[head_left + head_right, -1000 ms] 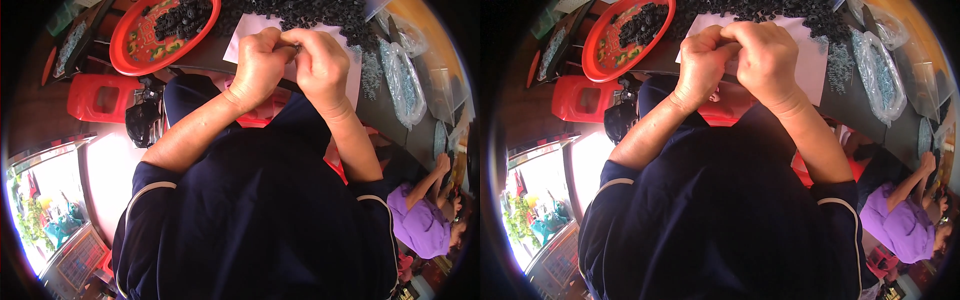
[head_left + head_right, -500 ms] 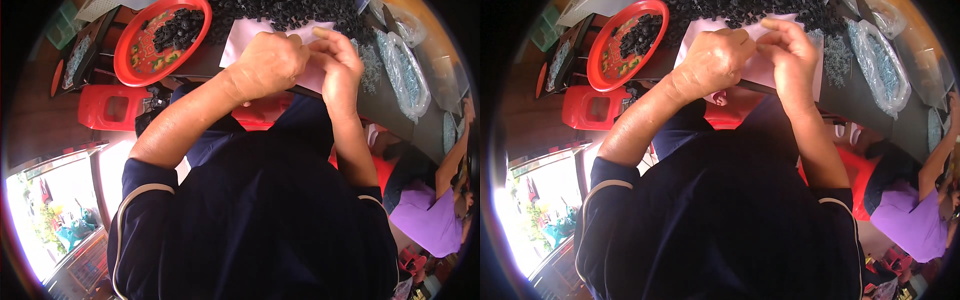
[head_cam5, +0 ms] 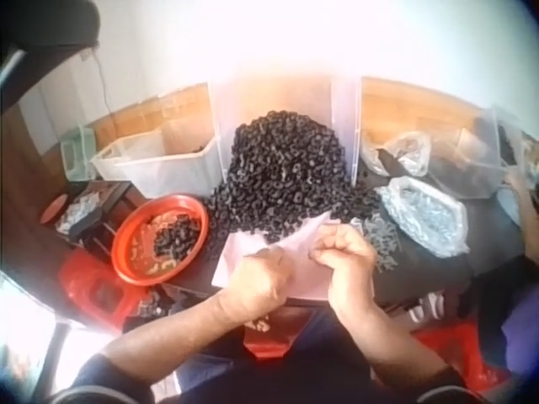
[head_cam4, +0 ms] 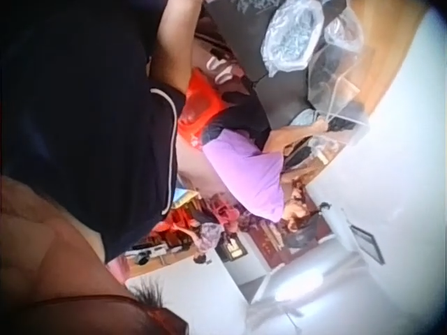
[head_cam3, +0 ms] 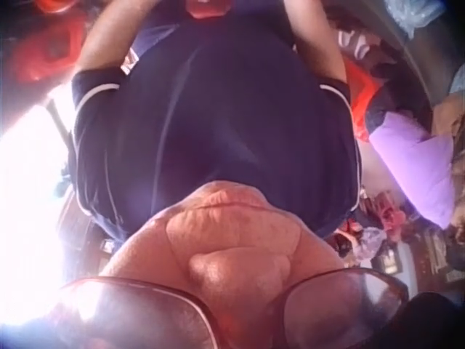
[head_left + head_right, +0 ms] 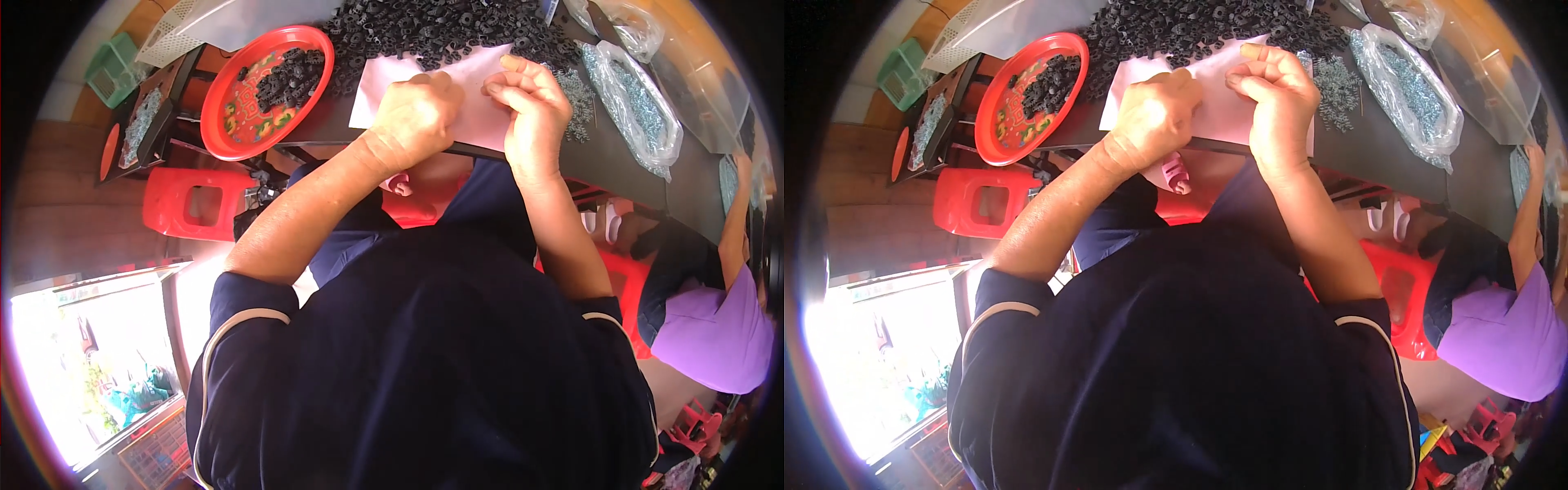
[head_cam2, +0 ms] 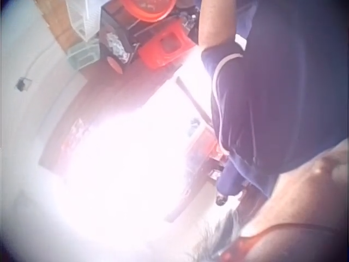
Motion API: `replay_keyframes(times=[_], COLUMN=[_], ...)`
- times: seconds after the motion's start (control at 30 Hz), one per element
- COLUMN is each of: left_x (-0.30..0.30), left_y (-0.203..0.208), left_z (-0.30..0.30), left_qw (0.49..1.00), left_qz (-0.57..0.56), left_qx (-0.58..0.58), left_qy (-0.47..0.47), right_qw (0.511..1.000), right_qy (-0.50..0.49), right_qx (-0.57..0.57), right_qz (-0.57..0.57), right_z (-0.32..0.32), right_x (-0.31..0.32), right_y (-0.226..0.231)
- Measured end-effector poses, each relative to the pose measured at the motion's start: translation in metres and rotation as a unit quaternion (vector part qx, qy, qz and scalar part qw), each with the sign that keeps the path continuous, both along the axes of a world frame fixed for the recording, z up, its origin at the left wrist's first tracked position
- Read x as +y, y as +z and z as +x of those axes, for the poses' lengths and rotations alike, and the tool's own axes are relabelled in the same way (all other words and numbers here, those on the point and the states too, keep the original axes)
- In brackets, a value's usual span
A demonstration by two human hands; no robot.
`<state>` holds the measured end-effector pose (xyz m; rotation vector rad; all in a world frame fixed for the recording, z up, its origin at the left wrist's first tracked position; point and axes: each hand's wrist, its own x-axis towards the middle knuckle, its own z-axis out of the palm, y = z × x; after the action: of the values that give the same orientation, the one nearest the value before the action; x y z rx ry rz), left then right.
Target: The person assembles small black plastic components by hand.
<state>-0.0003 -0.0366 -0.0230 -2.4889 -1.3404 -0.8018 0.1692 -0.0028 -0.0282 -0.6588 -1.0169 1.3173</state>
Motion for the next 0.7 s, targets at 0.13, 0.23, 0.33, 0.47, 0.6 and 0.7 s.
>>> replay_keyframes(times=[0.13, 0.23, 0.33, 0.47, 0.6, 0.7], left_x=[-0.01, -0.017, -0.02, 0.005, 0.028, 0.051], left_y=[0.018, 0.053, 0.063, 0.039, 0.025, 0.007], left_z=[-0.043, -0.08, -0.107, -0.091, -0.001, 0.049], left_qw=[0.981, 0.962, 0.929, 0.964, 0.98, 0.99], left_qz=[0.024, 0.081, -0.033, 0.137, -0.04, -0.03], left_qx=[-0.182, -0.207, -0.214, -0.068, -0.189, -0.127], left_qy=[0.058, 0.156, 0.3, 0.216, 0.052, 0.054], right_qw=[0.999, 0.998, 0.998, 0.998, 0.998, 0.998], right_qy=[-0.03, -0.055, -0.053, -0.057, -0.063, -0.062], right_qx=[-0.031, -0.032, -0.022, -0.002, -0.003, -0.019], right_qz=[0.014, 0.014, 0.007, 0.008, 0.016, 0.013], right_z=[0.013, 0.039, 0.05, 0.05, 0.05, 0.053], right_x=[-0.006, -0.006, -0.002, -0.005, -0.003, 0.003], right_y=[0.006, 0.003, -0.001, 0.001, 0.005, 0.005])
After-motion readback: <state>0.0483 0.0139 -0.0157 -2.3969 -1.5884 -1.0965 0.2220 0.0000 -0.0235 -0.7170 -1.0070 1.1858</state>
